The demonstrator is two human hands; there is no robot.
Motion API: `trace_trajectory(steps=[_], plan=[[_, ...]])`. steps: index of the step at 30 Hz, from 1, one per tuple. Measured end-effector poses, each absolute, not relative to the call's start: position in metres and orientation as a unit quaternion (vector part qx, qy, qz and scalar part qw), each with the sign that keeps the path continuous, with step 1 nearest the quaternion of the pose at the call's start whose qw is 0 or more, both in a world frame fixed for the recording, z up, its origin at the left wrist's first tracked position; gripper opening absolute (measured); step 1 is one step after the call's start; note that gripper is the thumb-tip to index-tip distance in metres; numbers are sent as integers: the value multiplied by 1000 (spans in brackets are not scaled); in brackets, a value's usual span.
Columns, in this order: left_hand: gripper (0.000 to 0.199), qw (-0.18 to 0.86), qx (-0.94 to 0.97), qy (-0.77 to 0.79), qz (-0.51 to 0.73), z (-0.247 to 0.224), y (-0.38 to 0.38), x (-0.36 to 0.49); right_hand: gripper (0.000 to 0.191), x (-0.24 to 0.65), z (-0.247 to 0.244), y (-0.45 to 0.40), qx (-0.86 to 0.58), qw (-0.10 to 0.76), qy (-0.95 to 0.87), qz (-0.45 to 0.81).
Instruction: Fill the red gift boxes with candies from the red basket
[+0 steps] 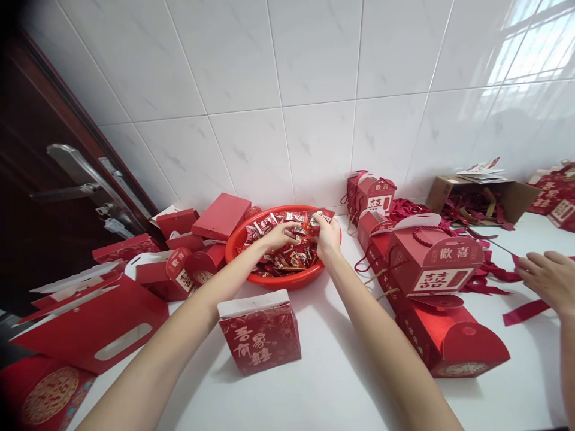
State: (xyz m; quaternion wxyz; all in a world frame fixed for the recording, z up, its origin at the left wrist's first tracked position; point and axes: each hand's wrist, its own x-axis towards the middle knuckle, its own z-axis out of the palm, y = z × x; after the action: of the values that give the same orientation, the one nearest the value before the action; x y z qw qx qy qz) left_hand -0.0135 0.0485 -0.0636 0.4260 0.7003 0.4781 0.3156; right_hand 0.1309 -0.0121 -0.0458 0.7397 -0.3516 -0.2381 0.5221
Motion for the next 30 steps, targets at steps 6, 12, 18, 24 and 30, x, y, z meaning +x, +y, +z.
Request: trace_trajectory(steps=[6, 12, 18, 24, 30], plan=[[38, 397, 717, 466, 333, -64, 50, -13, 17, 129, -43, -14, -343, 745, -230, 524], [42, 395, 643, 493, 433, -53, 49, -17, 17, 130, -43, -14, -338, 743, -235, 527], [39, 504, 573, 382, 521, -36, 30, -28, 20, 129, -41, -16, -309, 735, -281, 533], [46, 524, 551, 323, 563, -25, 0, -32, 31, 125, -36, -23, -240, 694, -365, 573], [45, 504, 525, 325, 604, -19, -31, -40, 38, 122, -26, -36, -220, 671, -404, 581]])
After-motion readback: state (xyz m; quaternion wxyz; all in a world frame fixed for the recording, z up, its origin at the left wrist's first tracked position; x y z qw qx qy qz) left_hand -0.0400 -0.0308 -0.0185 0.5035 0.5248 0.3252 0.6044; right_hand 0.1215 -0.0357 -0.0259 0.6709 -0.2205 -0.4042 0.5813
